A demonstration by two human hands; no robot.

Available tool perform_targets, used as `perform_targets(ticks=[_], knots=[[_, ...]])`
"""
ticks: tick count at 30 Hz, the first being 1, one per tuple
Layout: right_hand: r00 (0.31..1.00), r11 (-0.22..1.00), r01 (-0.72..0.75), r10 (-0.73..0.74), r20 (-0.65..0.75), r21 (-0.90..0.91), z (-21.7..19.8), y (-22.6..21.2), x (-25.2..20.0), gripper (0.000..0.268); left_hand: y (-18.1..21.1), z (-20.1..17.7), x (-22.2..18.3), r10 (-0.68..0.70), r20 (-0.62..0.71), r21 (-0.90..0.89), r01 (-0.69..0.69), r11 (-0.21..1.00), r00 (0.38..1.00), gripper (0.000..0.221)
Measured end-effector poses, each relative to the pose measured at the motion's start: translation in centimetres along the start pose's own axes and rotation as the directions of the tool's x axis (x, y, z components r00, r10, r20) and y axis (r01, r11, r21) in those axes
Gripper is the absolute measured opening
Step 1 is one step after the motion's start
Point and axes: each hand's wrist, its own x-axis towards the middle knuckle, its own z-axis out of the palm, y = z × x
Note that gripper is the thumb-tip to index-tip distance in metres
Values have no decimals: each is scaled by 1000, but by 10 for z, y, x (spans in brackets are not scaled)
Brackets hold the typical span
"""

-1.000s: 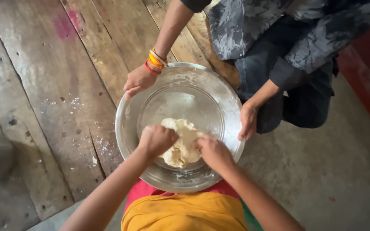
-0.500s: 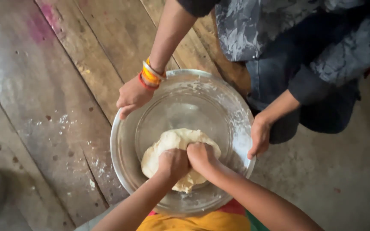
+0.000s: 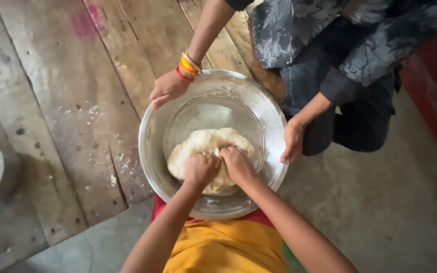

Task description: Knead dough in a large metal bowl on a wooden surface.

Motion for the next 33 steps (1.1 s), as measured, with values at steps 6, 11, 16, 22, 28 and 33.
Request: perform_targets(ticks=[6, 11, 16, 22, 28, 33], knots=[[994, 951, -96, 105, -14, 293, -34, -24, -52, 23, 4, -52, -12, -68, 10, -306, 67, 950, 998, 39], [986, 924, -127, 78, 146, 360, -19, -34, -39, 22, 2, -44, -14, 61, 487, -151, 14, 988, 872, 44], [946, 991, -129, 115, 302, 26, 36, -2, -10, 15, 3, -29, 6, 61, 558, -154, 31, 988, 827, 24], [951, 991, -105, 77, 298, 78, 68, 23, 12, 18, -2, -27, 28, 6, 611, -237, 175, 956, 792, 28], [952, 983, -177, 160, 259, 42, 47, 18, 21, 19, -1, -38, 33, -43, 534, -261, 212, 942, 844, 28], [975, 968, -213, 202, 95, 131, 15, -10, -2, 18, -7, -23, 1, 1, 301, -302, 94, 949, 954, 26]])
